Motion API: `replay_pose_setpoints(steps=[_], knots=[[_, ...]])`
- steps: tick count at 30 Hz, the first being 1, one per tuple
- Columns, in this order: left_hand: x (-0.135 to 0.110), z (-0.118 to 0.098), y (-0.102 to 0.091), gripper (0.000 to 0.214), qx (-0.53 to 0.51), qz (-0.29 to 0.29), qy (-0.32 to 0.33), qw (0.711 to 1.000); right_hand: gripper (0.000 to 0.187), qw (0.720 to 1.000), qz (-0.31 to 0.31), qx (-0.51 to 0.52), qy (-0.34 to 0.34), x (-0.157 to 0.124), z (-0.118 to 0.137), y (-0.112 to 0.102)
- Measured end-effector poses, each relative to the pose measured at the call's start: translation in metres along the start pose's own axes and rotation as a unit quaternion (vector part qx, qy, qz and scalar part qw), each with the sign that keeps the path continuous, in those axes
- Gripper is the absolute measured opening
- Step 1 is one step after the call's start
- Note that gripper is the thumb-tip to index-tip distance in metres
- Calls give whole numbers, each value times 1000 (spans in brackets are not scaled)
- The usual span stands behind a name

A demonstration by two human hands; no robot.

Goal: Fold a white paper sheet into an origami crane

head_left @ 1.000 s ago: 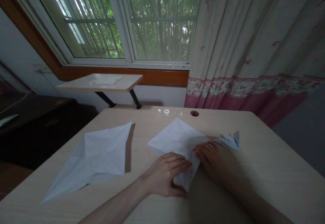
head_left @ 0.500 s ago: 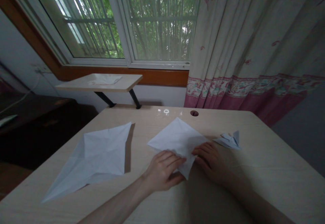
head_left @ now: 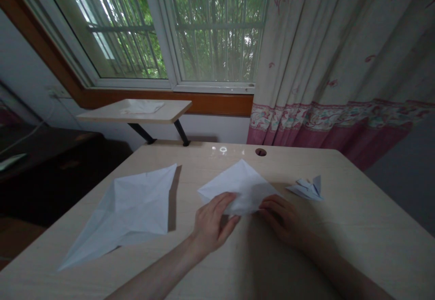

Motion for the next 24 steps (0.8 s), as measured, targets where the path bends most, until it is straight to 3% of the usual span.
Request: replay_pose_setpoints(steps=[6,10,12,16,19,24], knots=[[-2,-7,-19,32,7,-138,30,990,15,1000,10,27,-3,-2,2,2],[-4,-19,-23,26,61,-166,86,981,17,1000,-4,15,-6,-4,-3,4],[-5,-27,-17,19,85,-134,132,978,19,1000,-13,1,-7,-4,-6,5],[-13,-41,7,16,86,13,231,969,26,999,-21,-27,-6,-6,-12,8],[-20,-46,20,19,87,91,273,954,34,999,-10,-49,-1,-8,-17,12],[-17,-42,25,25,103,107,242,959,40,997,1,-80,2,-8,-21,16]])
Point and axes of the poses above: each hand's wrist, its own x-axis towards the middle knuckle, its own y-axis out of the palm, z = x × y, the point moved 9 cm from there along x, towards the middle knuckle, and after that the axes turned 5 degrees about -z, right-handed, at the moved point
